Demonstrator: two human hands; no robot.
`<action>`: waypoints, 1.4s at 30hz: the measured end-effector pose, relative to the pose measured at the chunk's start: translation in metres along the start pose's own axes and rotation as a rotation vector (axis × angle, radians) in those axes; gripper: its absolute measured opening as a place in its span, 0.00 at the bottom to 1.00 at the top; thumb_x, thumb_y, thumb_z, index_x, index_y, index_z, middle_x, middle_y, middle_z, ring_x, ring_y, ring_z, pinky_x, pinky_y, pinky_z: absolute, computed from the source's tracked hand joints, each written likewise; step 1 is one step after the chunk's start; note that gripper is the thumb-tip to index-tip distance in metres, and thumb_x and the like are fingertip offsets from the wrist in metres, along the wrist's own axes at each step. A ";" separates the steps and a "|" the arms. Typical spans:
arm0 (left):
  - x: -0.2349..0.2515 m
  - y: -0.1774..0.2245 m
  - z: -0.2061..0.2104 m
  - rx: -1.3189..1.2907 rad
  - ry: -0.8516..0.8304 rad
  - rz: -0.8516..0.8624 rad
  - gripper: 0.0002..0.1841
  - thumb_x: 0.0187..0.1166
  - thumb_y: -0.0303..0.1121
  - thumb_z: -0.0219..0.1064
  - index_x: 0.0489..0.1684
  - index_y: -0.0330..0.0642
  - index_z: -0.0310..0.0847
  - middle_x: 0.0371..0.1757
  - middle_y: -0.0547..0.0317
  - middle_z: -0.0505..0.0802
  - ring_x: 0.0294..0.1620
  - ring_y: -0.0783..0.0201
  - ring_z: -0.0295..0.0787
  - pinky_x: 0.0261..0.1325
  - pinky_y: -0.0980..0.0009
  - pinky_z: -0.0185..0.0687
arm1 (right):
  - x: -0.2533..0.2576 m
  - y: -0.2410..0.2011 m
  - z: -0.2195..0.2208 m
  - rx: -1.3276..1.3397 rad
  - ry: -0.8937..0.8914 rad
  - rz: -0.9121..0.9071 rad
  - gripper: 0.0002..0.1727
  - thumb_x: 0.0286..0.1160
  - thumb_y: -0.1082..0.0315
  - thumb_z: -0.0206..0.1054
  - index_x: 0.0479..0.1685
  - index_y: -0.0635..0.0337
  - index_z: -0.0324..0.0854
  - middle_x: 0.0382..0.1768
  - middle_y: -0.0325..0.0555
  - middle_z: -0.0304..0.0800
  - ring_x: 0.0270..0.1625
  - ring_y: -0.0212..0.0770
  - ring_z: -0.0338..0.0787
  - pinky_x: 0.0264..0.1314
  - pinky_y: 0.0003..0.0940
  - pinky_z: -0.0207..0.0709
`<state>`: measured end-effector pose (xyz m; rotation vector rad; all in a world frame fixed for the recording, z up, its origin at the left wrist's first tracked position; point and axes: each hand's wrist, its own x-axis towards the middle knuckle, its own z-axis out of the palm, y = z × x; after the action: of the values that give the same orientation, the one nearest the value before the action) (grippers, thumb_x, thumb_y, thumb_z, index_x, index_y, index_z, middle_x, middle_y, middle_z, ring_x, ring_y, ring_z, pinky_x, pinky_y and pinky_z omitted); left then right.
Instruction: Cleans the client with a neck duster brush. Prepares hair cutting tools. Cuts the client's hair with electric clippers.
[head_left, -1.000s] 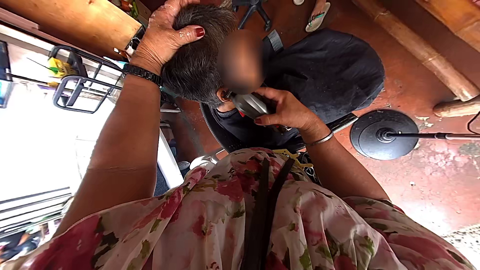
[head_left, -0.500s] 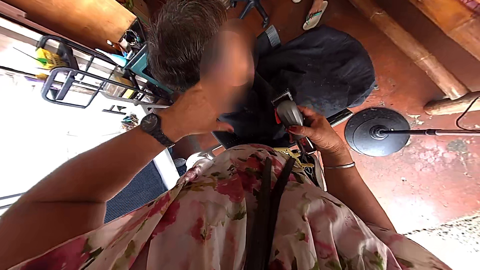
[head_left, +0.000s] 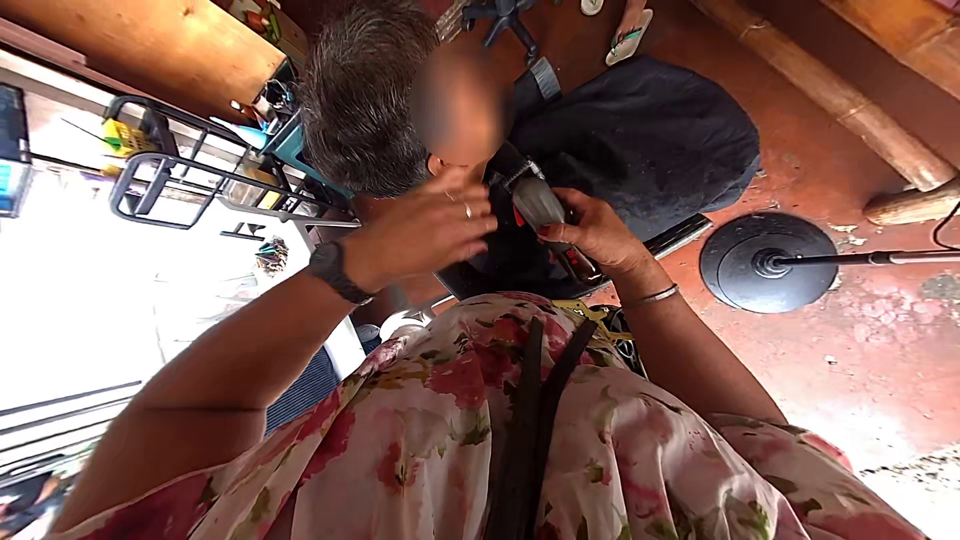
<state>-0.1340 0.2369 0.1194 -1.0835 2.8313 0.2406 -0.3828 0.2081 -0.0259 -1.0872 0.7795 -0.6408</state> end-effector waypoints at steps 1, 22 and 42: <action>-0.002 -0.002 -0.015 0.058 0.155 -0.086 0.18 0.86 0.43 0.63 0.62 0.42 0.89 0.68 0.45 0.91 0.79 0.45 0.80 0.87 0.42 0.57 | 0.005 -0.003 0.001 0.001 -0.014 -0.003 0.39 0.62 0.63 0.74 0.78 0.63 0.69 0.48 0.47 0.90 0.32 0.36 0.91 0.32 0.33 0.89; 0.024 -0.082 -0.065 -0.095 0.140 -1.062 0.62 0.52 0.55 0.86 0.95 0.54 0.52 0.91 0.41 0.63 0.92 0.40 0.53 0.89 0.40 0.48 | 0.062 -0.050 0.009 0.001 -0.198 0.025 0.27 0.73 0.71 0.70 0.73 0.63 0.73 0.41 0.49 0.89 0.25 0.37 0.89 0.26 0.31 0.88; 0.020 -0.079 -0.064 -0.080 0.151 -1.049 0.62 0.51 0.55 0.86 0.95 0.54 0.53 0.91 0.41 0.63 0.92 0.39 0.53 0.89 0.38 0.47 | 0.057 -0.070 0.019 -0.079 -0.203 0.013 0.26 0.72 0.71 0.72 0.71 0.64 0.75 0.45 0.49 0.89 0.29 0.36 0.91 0.29 0.30 0.89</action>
<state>-0.0982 0.1536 0.1701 -2.4450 1.9577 0.1662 -0.3403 0.1494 0.0312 -1.1980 0.6404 -0.4829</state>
